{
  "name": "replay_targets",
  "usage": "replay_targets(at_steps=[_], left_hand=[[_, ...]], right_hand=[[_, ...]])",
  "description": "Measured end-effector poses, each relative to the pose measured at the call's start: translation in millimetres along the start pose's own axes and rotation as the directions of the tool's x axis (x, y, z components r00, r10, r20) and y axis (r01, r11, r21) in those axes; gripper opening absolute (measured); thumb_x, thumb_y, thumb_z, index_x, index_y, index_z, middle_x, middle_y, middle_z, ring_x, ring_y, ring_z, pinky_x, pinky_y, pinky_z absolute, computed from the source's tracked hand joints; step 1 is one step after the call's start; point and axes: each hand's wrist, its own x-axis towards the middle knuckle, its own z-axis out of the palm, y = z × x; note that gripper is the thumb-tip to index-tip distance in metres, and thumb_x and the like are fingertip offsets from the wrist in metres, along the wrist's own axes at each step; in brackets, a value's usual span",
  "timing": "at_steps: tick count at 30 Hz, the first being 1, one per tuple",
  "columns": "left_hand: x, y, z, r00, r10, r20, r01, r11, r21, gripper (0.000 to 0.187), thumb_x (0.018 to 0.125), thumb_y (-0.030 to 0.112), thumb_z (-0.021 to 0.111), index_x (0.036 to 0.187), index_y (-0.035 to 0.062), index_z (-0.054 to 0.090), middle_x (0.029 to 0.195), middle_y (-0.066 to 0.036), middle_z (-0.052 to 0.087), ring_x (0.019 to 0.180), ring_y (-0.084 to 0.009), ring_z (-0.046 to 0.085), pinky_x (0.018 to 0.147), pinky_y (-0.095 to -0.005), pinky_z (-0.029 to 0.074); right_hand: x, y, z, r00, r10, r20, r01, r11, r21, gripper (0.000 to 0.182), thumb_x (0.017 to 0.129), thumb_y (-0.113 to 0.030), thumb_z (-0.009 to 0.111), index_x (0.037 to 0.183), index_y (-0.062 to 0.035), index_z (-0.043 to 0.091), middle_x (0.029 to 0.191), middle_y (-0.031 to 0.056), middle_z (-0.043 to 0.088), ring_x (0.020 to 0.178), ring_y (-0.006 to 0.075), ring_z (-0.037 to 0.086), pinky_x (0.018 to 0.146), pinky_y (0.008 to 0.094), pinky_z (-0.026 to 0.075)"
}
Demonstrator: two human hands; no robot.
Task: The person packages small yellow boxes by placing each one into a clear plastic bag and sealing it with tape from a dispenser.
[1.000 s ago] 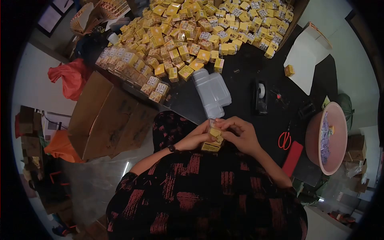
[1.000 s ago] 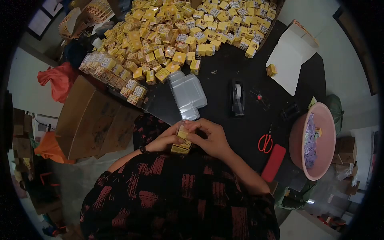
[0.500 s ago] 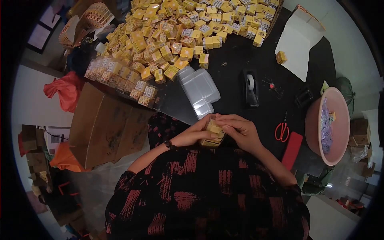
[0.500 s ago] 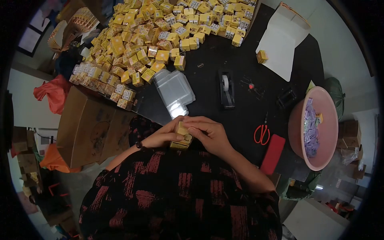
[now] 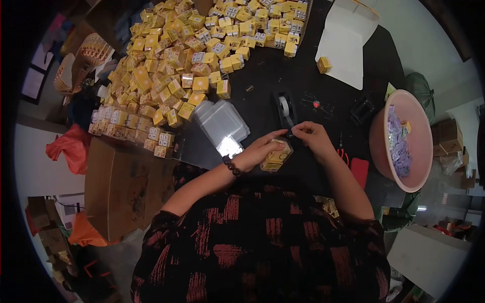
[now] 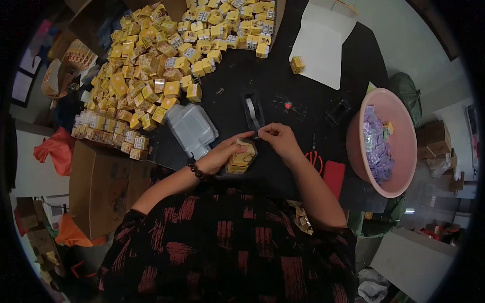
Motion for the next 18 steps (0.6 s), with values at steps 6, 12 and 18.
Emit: replay_targets(at_steps=[6,12,18], left_hand=[[2,2,-3,0.996,-0.085,-0.006,0.084,0.99,-0.118,0.061,0.091,0.028,0.05,0.144,0.006,0.031,0.121,-0.007,0.054,0.109,-0.0144,0.054,0.092,-0.0271,0.045],[3,0,0,0.998,-0.066,-0.021,0.063,0.991,-0.119,0.055,0.092,0.029,0.053,0.14,0.0053,0.039,0.112,-0.006,0.059,0.098,-0.0127,0.058,0.084,-0.0267,0.049],[-17,-1,16,0.988,0.102,-0.118,-0.069,0.965,0.253,0.061,0.088,0.017,0.062,0.143,0.0088,0.036,0.116,-0.006,0.055,0.102,-0.0106,0.053,0.089,-0.0241,0.044]], right_hand=[[-26,-17,-3,0.986,0.166,0.023,-0.152,0.83,0.537,0.012,0.086,-0.013,0.066,0.088,-0.001,0.066,0.079,0.001,0.055,0.078,0.0093,0.057,0.069,0.0244,0.048],[-24,54,23,0.978,0.019,-0.205,0.042,0.957,0.288,0.008,0.09,-0.01,0.059,0.089,-0.0033,0.062,0.086,0.0018,0.061,0.084,0.0119,0.059,0.083,0.0305,0.051],[-77,3,38,0.995,0.082,-0.062,-0.023,0.762,0.647,0.012,0.09,-0.013,0.06,0.084,-0.0034,0.064,0.083,0.0013,0.062,0.072,0.0084,0.057,0.069,0.0216,0.047]])
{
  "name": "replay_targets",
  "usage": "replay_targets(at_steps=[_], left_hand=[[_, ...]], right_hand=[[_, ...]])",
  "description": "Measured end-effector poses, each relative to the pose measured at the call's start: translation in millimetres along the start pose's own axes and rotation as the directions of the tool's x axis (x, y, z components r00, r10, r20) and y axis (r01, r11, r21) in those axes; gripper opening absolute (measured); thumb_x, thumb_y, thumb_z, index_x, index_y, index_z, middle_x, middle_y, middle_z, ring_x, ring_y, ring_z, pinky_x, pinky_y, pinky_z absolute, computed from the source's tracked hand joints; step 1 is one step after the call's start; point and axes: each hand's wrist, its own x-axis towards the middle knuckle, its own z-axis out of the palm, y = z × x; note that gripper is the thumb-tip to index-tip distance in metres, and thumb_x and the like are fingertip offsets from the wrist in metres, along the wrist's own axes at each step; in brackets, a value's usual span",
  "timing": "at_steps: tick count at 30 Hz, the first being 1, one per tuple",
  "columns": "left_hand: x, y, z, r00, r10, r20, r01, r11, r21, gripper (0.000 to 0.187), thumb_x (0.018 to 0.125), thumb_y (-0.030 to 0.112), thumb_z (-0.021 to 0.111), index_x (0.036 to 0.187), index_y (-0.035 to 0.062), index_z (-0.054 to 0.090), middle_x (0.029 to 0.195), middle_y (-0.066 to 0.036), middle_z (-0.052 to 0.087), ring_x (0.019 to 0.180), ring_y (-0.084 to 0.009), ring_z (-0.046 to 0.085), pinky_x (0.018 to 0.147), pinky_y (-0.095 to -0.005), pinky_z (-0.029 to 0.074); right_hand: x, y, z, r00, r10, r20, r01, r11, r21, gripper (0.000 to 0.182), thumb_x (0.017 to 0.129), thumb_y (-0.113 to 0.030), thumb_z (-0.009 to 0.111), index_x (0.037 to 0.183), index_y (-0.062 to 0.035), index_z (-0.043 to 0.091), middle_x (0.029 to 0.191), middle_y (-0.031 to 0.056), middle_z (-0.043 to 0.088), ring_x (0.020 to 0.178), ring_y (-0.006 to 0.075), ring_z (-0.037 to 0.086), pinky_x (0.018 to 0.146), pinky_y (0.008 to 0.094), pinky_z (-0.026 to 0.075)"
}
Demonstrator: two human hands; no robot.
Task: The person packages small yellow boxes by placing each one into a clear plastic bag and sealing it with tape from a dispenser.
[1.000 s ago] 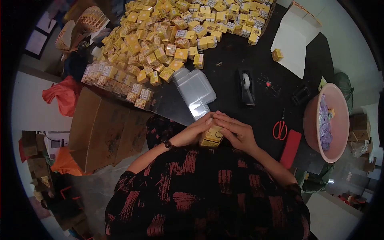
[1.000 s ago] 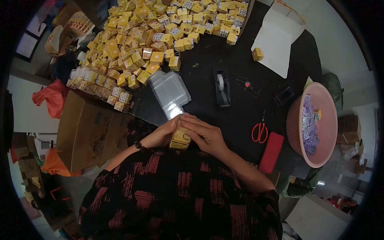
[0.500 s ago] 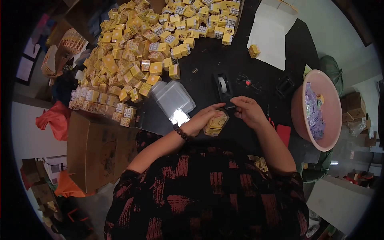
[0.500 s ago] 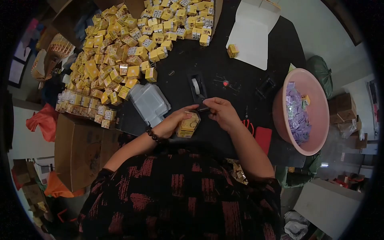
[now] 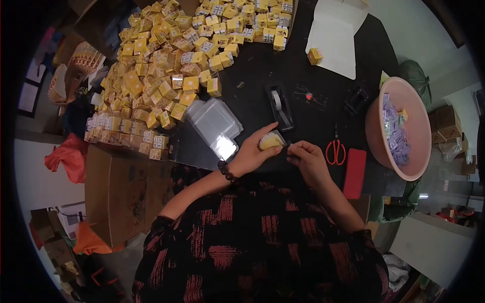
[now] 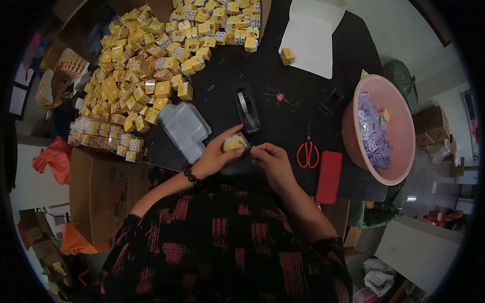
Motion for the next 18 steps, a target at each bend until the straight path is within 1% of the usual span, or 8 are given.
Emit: replay_targets(at_steps=[2,6,8,9,10,12,16,18], left_hand=[[2,-7,2,0.943,0.332,-0.029,-0.312,0.909,0.275,0.063,0.086,0.013,0.065,0.142,0.0094,0.038,0.113,-0.006,0.055,0.101,-0.0104,0.052,0.088,-0.023,0.044],[-3,2,5,0.921,0.387,-0.037,-0.356,0.879,0.317,0.059,0.088,0.017,0.062,0.141,0.0088,0.039,0.112,-0.006,0.055,0.101,-0.012,0.053,0.088,-0.0247,0.045],[-1,2,6,0.985,0.171,-0.022,-0.172,0.968,-0.182,0.054,0.09,0.023,0.057,0.139,0.0071,0.04,0.113,-0.007,0.056,0.102,-0.0143,0.055,0.089,-0.027,0.045],[0,2,4,0.986,0.168,-0.02,-0.169,0.968,-0.183,0.054,0.09,0.023,0.057,0.139,0.0071,0.04,0.113,-0.007,0.056,0.102,-0.0143,0.055,0.089,-0.027,0.045],[5,4,1,0.995,0.099,-0.002,-0.095,0.953,-0.287,0.054,0.091,0.027,0.055,0.139,0.0061,0.041,0.113,-0.007,0.057,0.103,-0.0155,0.056,0.09,-0.0278,0.046],[16,6,-6,0.999,0.035,0.017,-0.025,0.922,-0.386,0.054,0.092,0.03,0.052,0.138,0.0051,0.041,0.114,-0.008,0.057,0.104,-0.0167,0.057,0.09,-0.0287,0.046],[25,-9,-9,0.995,-0.056,0.082,0.082,0.934,-0.348,0.05,0.094,0.029,0.052,0.136,0.0047,0.042,0.113,-0.007,0.059,0.103,-0.0141,0.058,0.086,-0.0263,0.048],[25,-8,-11,0.995,-0.074,0.072,0.095,0.928,-0.36,0.05,0.094,0.03,0.053,0.136,0.0048,0.043,0.113,-0.007,0.059,0.103,-0.0134,0.058,0.086,-0.0262,0.048]], right_hand=[[-4,4,3,0.998,0.057,-0.006,-0.057,0.995,-0.077,0.014,0.091,-0.015,0.061,0.082,-0.0039,0.063,0.081,0.0002,0.062,0.069,0.0077,0.055,0.066,0.0215,0.045],[-3,17,2,0.998,-0.028,0.052,0.043,0.95,-0.309,0.017,0.09,-0.018,0.063,0.079,-0.0042,0.062,0.07,-0.0021,0.058,0.064,0.0079,0.052,0.06,0.0212,0.04],[6,26,-1,0.988,-0.119,0.101,0.156,0.802,-0.577,0.018,0.088,-0.019,0.065,0.079,-0.0029,0.062,0.07,-0.0006,0.056,0.064,0.0091,0.052,0.06,0.0214,0.04],[10,28,-3,0.966,-0.19,0.174,0.252,0.568,-0.783,0.019,0.086,-0.019,0.067,0.079,-0.0017,0.061,0.069,0.0008,0.054,0.063,0.0103,0.052,0.06,0.0216,0.04],[15,27,-4,0.966,-0.192,0.174,0.254,0.567,-0.784,0.019,0.086,-0.019,0.067,0.079,-0.0017,0.061,0.069,0.0008,0.054,0.063,0.0103,0.052,0.06,0.0216,0.04],[30,20,-5,0.747,-0.664,0.042,0.491,0.507,-0.709,0.019,0.083,-0.019,0.07,0.083,-0.0004,0.063,0.07,0.0027,0.051,0.061,0.0124,0.05,0.058,0.0247,0.04],[73,-8,-12,0.742,-0.666,0.073,0.499,0.476,-0.724,0.017,0.082,-0.017,0.071,0.085,-0.001,0.065,0.073,0.0025,0.051,0.06,0.0119,0.048,0.056,0.0256,0.04],[83,-11,-17,0.945,-0.315,0.084,0.292,0.705,-0.646,0.014,0.086,-0.017,0.067,0.088,-0.0028,0.065,0.074,-0.0017,0.053,0.062,0.0069,0.046,0.056,0.0214,0.038]])
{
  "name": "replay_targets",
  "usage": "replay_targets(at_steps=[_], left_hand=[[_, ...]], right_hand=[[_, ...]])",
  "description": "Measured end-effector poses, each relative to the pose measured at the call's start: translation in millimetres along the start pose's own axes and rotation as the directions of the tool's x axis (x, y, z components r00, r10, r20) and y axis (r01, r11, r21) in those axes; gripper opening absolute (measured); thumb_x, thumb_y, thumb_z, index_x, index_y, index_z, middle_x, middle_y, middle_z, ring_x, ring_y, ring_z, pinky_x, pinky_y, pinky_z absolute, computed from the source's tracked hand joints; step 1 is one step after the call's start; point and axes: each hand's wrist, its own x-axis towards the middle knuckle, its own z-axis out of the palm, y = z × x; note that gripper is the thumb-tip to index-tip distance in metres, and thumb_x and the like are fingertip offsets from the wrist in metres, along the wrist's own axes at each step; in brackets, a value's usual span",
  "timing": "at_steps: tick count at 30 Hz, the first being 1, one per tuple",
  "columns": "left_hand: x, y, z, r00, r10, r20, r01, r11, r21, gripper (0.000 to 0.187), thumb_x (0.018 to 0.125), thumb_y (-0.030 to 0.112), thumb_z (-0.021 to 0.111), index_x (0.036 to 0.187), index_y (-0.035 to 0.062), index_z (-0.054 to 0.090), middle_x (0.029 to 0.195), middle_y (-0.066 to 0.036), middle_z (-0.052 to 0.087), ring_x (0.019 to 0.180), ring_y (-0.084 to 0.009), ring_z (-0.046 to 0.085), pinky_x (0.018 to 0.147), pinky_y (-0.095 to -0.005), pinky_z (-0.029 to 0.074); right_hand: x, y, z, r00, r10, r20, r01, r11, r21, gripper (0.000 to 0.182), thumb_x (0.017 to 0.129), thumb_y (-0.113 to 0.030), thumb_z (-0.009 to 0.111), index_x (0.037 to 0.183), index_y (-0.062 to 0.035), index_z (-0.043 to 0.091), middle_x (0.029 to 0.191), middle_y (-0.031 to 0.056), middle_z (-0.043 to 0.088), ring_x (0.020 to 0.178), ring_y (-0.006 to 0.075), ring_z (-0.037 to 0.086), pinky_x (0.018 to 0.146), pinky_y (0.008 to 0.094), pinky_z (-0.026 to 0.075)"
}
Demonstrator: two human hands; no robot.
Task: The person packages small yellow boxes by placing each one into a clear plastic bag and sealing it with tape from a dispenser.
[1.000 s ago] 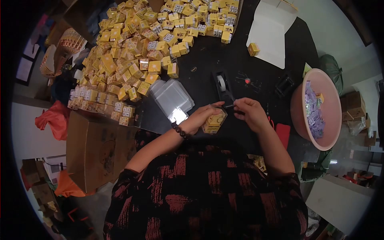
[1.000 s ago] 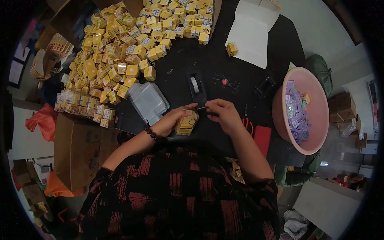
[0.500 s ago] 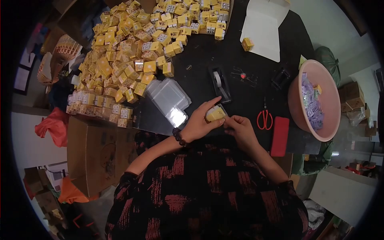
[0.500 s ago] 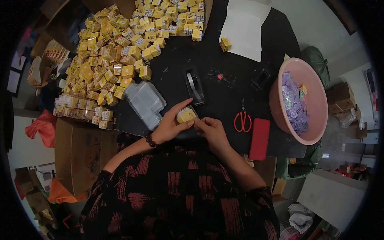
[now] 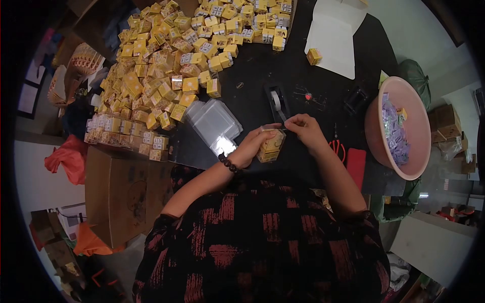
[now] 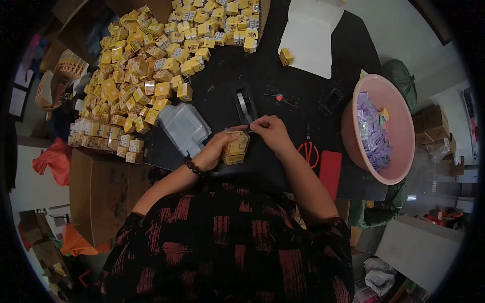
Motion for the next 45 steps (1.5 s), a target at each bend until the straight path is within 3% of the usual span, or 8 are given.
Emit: replay_targets(at_steps=[3,19,28,35,39,41,43,45], left_hand=[[0,0,1,1.0,0.009,-0.006,-0.009,1.0,-0.022,0.05,0.094,0.032,0.052,0.135,0.0051,0.045,0.111,-0.007,0.06,0.101,-0.0131,0.059,0.085,-0.0256,0.048],[-33,12,14,0.984,0.005,-0.18,-0.094,0.866,-0.491,0.059,0.09,0.059,0.039,0.127,0.0141,0.052,0.105,-0.004,0.06,0.097,-0.0218,0.059,0.083,-0.0444,0.049],[-50,8,16,0.975,0.102,-0.198,-0.198,0.803,-0.562,0.062,0.092,0.061,0.038,0.127,0.0114,0.051,0.107,-0.007,0.06,0.101,-0.0229,0.059,0.086,-0.0391,0.048],[-95,5,-6,0.973,0.231,0.012,-0.151,0.675,-0.722,0.046,0.1,0.049,0.032,0.125,0.0132,0.046,0.111,-0.004,0.056,0.102,-0.0179,0.057,0.087,-0.0341,0.049],[-134,12,-44,0.66,0.521,-0.542,-0.481,0.847,0.228,0.047,0.097,0.029,0.051,0.133,0.0071,0.031,0.118,-0.011,0.049,0.107,-0.0213,0.052,0.09,-0.034,0.045],[-140,-4,-95,0.368,0.8,-0.474,-0.125,0.547,0.828,0.052,0.089,0.024,0.063,0.13,0.0053,0.039,0.115,-0.017,0.049,0.11,-0.0299,0.049,0.094,-0.0405,0.04],[-157,15,-92,0.414,0.829,-0.375,0.407,0.2,0.891,0.05,0.086,0.018,0.066,0.127,0.004,0.043,0.114,-0.015,0.05,0.105,-0.0302,0.05,0.092,-0.0395,0.038],[-152,9,-101,0.408,0.827,-0.387,0.45,0.187,0.873,0.048,0.082,0.02,0.068,0.124,0.0057,0.049,0.114,-0.017,0.049,0.104,-0.0356,0.047,0.092,-0.043,0.035]], right_hand=[[-6,-14,-6,0.964,0.255,0.08,-0.265,0.879,0.396,0.012,0.087,-0.016,0.066,0.087,-0.004,0.065,0.071,-0.0038,0.053,0.062,0.0044,0.045,0.055,0.0197,0.035],[-61,34,15,0.947,0.279,-0.158,-0.261,0.957,0.125,0.011,0.089,-0.015,0.063,0.085,-0.0057,0.06,0.066,-0.0042,0.05,0.054,0.004,0.041,0.048,0.0191,0.031],[-93,-35,49,0.953,0.162,0.257,-0.272,0.833,0.482,0.016,0.091,-0.017,0.061,0.083,-0.0032,0.061,0.068,-0.0032,0.053,0.057,0.0043,0.042,0.053,0.0194,0.033],[-78,-23,85,0.886,-0.415,0.207,0.452,0.872,-0.189,0.011,0.079,-0.007,0.068,0.077,0.0024,0.063,0.065,0.0052,0.055,0.053,0.0139,0.049,0.049,0.0274,0.039],[-51,-35,106,0.852,-0.457,0.254,0.522,0.772,-0.362,0.022,0.078,-0.013,0.072,0.092,0.0013,0.062,0.084,0.0107,0.056,0.075,0.0234,0.055,0.064,0.0335,0.044],[-28,-38,119,0.867,-0.491,0.087,0.48,0.775,-0.412,0.037,0.079,-0.018,0.072,0.105,0.0032,0.056,0.102,0.0172,0.053,0.097,0.0322,0.052,0.081,0.0408,0.043],[-4,-32,134,0.871,-0.487,0.068,0.464,0.769,-0.441,0.035,0.079,-0.017,0.072,0.104,0.0036,0.057,0.098,0.0168,0.054,0.093,0.0317,0.054,0.079,0.0402,0.044],[12,-24,142,0.872,-0.487,0.05,0.451,0.76,-0.468,0.033,0.08,-0.017,0.071,0.102,0.0041,0.058,0.095,0.0165,0.055,0.09,0.0312,0.056,0.077,0.0396,0.045]])
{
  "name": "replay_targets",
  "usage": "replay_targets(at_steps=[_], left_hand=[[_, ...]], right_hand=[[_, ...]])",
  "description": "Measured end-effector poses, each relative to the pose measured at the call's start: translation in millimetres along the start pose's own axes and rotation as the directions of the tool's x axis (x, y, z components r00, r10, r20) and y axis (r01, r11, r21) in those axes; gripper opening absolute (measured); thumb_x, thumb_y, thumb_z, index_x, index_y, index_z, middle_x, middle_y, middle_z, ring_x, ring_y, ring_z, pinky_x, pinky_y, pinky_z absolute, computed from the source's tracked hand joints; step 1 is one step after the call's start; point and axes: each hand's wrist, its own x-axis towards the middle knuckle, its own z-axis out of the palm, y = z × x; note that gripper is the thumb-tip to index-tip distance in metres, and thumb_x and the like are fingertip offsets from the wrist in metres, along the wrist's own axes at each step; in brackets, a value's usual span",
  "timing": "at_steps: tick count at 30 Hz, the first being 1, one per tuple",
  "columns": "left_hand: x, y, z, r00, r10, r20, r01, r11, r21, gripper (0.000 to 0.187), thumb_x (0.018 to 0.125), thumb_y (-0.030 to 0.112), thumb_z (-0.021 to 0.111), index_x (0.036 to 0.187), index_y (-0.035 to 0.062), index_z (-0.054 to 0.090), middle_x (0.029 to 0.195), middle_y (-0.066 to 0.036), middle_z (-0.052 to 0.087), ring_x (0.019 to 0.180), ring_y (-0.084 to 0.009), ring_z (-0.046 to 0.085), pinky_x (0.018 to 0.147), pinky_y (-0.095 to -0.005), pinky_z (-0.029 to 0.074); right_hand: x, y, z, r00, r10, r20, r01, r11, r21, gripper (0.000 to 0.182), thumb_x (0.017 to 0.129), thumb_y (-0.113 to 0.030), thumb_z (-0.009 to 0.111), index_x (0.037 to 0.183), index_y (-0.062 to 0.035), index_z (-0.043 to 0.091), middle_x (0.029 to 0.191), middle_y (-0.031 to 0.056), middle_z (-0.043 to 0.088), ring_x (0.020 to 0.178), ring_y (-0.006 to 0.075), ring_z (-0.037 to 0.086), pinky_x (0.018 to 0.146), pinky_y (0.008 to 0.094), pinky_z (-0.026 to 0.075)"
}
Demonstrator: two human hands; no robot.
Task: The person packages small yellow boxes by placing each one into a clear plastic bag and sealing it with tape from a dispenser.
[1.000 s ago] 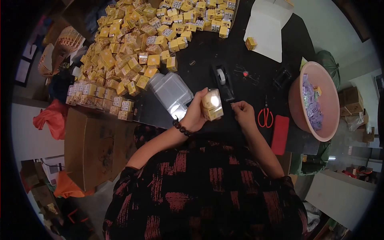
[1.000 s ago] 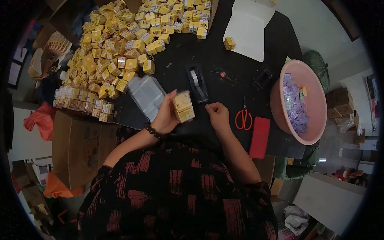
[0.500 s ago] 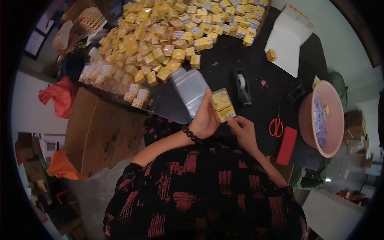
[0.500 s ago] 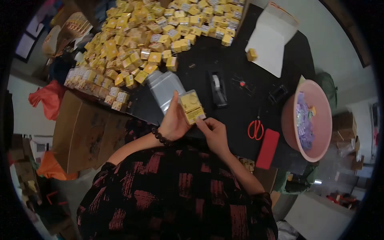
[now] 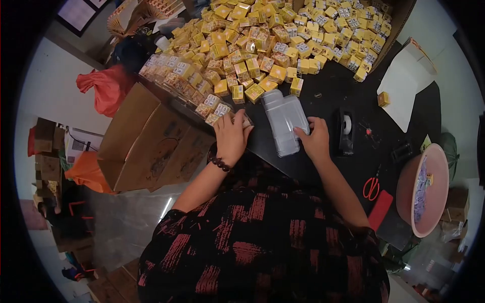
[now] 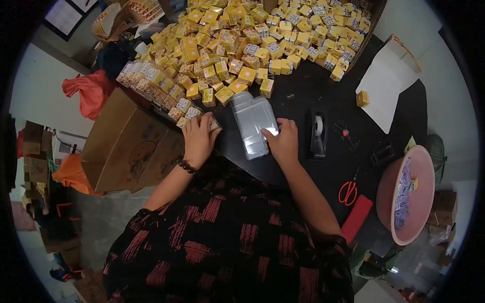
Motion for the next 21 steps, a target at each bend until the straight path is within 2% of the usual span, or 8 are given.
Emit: replay_targets(at_steps=[2,3,5,9,14,18,19,21], left_hand=[[3,-2,7,0.997,0.071,-0.017,-0.065,0.969,0.24,0.048,0.082,0.023,0.067,0.124,0.0046,0.051,0.12,-0.017,0.048,0.109,-0.0371,0.044,0.093,-0.0452,0.034],[8,4,7,0.997,0.08,-0.02,-0.073,0.969,0.237,0.048,0.082,0.023,0.067,0.124,0.0046,0.051,0.12,-0.017,0.048,0.109,-0.0371,0.044,0.093,-0.0452,0.034],[12,24,10,0.978,0.202,-0.058,-0.202,0.979,0.01,0.051,0.081,0.025,0.067,0.124,0.0026,0.051,0.125,-0.019,0.046,0.114,-0.0383,0.042,0.097,-0.0458,0.033],[33,38,41,0.978,0.208,0.004,-0.2,0.945,-0.257,0.059,0.081,0.028,0.068,0.128,-0.0018,0.047,0.129,-0.02,0.044,0.118,-0.0385,0.04,0.101,-0.0453,0.032],[47,42,49,0.95,0.25,0.189,-0.209,0.955,-0.211,0.081,0.073,0.037,0.076,0.133,-0.0032,0.039,0.132,-0.021,0.042,0.121,-0.0378,0.038,0.102,-0.0441,0.033],[58,41,47,0.932,0.275,0.234,-0.227,0.95,-0.214,0.092,0.065,0.041,0.082,0.135,0.0002,0.037,0.126,-0.02,0.042,0.116,-0.0373,0.04,0.1,-0.0436,0.034],[61,44,44,0.94,0.288,0.184,-0.253,0.948,-0.195,0.082,0.062,0.036,0.085,0.125,0.0013,0.044,0.114,-0.017,0.048,0.109,-0.0348,0.045,0.094,-0.042,0.037],[67,42,41,0.948,0.257,0.188,-0.207,0.946,-0.249,0.075,0.062,0.033,0.085,0.118,0.0016,0.047,0.107,-0.016,0.051,0.102,-0.0332,0.048,0.089,-0.0409,0.039]], right_hand=[[7,6,6,0.992,0.113,0.06,-0.119,0.987,0.107,0.028,0.078,-0.014,0.072,0.099,0.0022,0.062,0.08,0.0099,0.056,0.069,0.0204,0.056,0.063,0.032,0.046],[9,8,7,0.992,0.114,0.05,-0.118,0.987,0.105,0.028,0.078,-0.014,0.072,0.099,0.0022,0.062,0.08,0.0099,0.056,0.069,0.0204,0.056,0.063,0.032,0.046],[6,10,9,0.987,0.161,-0.003,-0.158,0.972,0.174,0.02,0.082,-0.011,0.069,0.096,0.0029,0.064,0.073,0.0088,0.055,0.062,0.0169,0.054,0.059,0.0295,0.045],[1,9,4,0.988,0.127,-0.092,-0.107,0.974,0.201,0.017,0.084,-0.008,0.063,0.098,0.0018,0.063,0.076,0.0128,0.057,0.063,0.0246,0.058,0.06,0.0344,0.047],[-3,11,5,0.978,0.205,-0.047,-0.183,0.938,0.294,0.016,0.087,-0.007,0.058,0.099,0.0031,0.062,0.084,0.0157,0.061,0.07,0.0265,0.062,0.063,0.0333,0.048],[-6,1,-2,0.992,0.106,-0.072,-0.091,0.979,0.184,0.015,0.089,-0.008,0.055,0.1,0.0005,0.062,0.093,0.0165,0.062,0.089,0.0345,0.059,0.078,0.0413,0.046],[-5,-4,-7,0.991,0.112,-0.079,-0.096,0.979,0.177,0.015,0.089,-0.008,0.055,0.1,0.0005,0.062,0.093,0.0165,0.062,0.089,0.0345,0.059,0.078,0.0413,0.046],[-2,-10,-12,0.964,-0.163,-0.212,0.159,0.987,-0.035,0.016,0.089,-0.007,0.055,0.101,0.0005,0.061,0.092,0.0149,0.059,0.087,0.0342,0.058,0.077,0.0404,0.046]])
